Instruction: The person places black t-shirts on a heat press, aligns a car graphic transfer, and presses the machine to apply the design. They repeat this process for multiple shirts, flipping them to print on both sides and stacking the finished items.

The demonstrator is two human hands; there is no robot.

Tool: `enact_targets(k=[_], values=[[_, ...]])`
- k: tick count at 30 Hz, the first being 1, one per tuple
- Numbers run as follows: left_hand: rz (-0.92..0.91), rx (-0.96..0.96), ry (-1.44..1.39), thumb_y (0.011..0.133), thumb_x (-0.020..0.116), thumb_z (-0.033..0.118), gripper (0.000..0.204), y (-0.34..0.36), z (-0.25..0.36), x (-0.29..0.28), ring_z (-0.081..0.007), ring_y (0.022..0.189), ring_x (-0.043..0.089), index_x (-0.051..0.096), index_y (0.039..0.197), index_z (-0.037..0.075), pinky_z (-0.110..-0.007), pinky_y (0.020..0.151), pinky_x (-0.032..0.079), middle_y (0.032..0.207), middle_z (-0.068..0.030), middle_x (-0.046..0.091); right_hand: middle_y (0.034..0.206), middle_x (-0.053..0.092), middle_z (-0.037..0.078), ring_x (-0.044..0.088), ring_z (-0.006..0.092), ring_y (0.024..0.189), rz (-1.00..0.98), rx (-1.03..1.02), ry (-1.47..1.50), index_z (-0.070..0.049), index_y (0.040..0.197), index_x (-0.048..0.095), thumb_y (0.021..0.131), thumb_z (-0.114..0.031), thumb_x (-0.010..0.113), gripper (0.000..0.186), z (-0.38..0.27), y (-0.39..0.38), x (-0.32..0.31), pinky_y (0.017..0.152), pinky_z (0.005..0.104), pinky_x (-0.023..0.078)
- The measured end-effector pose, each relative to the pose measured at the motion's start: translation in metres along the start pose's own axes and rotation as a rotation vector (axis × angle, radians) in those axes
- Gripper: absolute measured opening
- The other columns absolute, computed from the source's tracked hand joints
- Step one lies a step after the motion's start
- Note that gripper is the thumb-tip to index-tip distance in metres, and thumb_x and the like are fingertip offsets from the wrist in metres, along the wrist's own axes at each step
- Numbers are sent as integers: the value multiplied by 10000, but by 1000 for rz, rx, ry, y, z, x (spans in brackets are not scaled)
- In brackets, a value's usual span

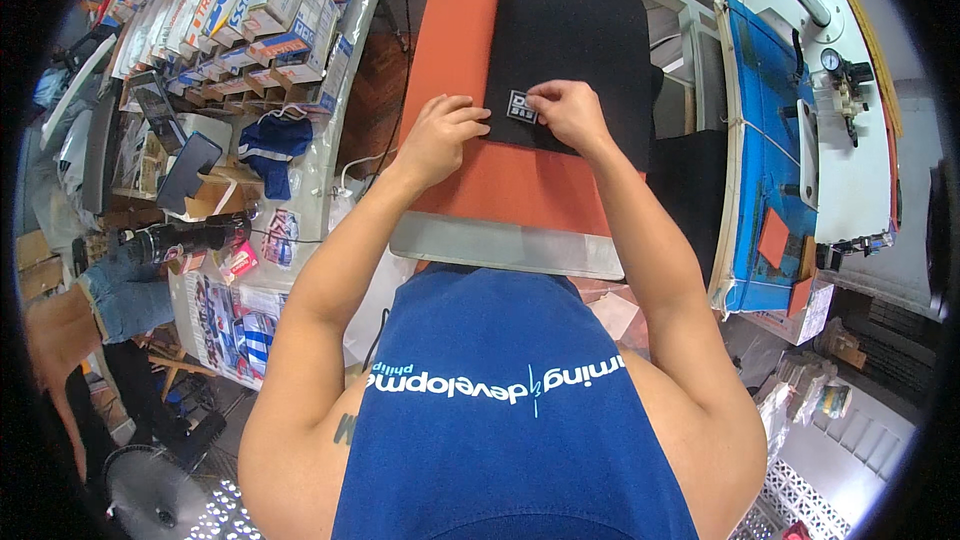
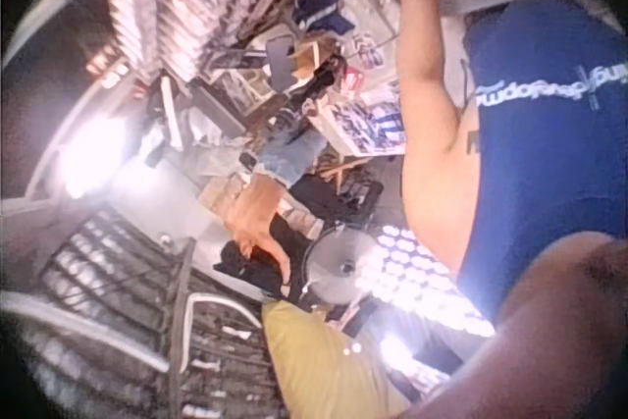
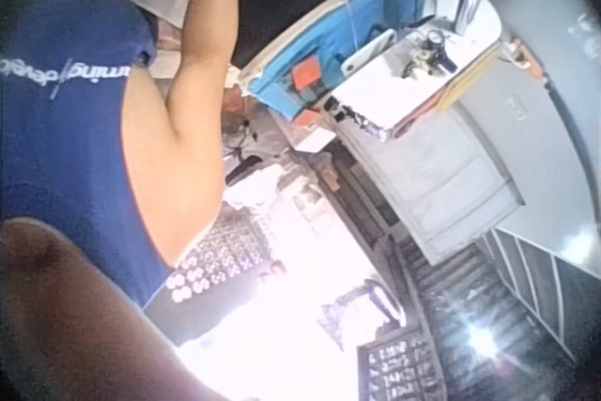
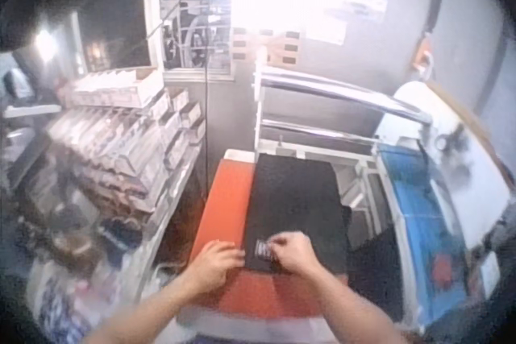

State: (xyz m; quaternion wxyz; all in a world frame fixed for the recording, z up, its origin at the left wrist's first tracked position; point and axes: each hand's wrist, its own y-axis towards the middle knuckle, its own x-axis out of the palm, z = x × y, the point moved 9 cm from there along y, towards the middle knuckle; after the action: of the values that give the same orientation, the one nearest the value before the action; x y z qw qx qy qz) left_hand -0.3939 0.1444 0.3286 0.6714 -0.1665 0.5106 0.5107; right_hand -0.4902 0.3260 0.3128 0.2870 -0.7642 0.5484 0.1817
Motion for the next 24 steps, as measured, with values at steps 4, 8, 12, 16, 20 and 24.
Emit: enact_targets(k=[4, 8, 12, 16, 20, 24], values=[[68, -31, -39, 839, 570, -49, 467, 13, -13, -4, -334, 1349, 550, 730, 1244, 120, -540, 1172, 382, 1367, -106, 655, 986, 789, 178, 766, 315, 946, -21, -3, -138, -58, 1074, 814, 917, -221, 749, 236, -7, 18, 6, 865, 413, 584], [60, 12, 138, 843, 572, -45, 531, 27, -10, 5, -337, 1390, 514, 722, 1302, 176, -577, 1197, 343, 1449, -111, 599, 1018, 781, 181, 751, 349, 970, 47, -100, -218, -70, 1085, 809, 935, -276, 734, 266, -16, 15, 0, 892, 433, 569], [13, -52, 117, 850, 580, -41, 544, 28, -17, 19, -335, 1416, 492, 723, 1313, 206, -591, 1207, 322, 1471, -108, 583, 1052, 760, 179, 713, 366, 1038, 364, -150, -348, -66, 1072, 798, 959, -361, 707, 329, -12, 4, -44, 921, 474, 534], [55, -28, 119, 853, 589, -41, 540, 26, -15, 18, -334, 1424, 486, 723, 1314, 206, -593, 1217, 305, 1476, -104, 579, 1036, 755, 121, 679, 347, 1056, 372, -212, -429, -80, 971, 799, 897, -239, 760, 179, 0, -8, -46, 924, 466, 514], [64, -32, 96, 857, 579, -46, 536, 27, -14, 17, -335, 1421, 490, 717, 1316, 193, -592, 1224, 296, 1465, -104, 585, 1160, 712, 121, 617, 337, 1167, 457, -549, -357, -48, 1073, 772, 871, -202, 785, 254, -26, -28, -15, 1012, 483, 467], [160, -56, 14, 835, 572, -77, 523, 26, -17, 7, -355, 1353, 544, 702, 1304, 113, -539, 1185, 370, 1396, -132, 617, 1120, 718, 123, 642, 299, 1124, 286, -318, -443, -33, 1007, 728, 882, -190, 792, 211, -22, -10, 4, 999, 439, 481]])
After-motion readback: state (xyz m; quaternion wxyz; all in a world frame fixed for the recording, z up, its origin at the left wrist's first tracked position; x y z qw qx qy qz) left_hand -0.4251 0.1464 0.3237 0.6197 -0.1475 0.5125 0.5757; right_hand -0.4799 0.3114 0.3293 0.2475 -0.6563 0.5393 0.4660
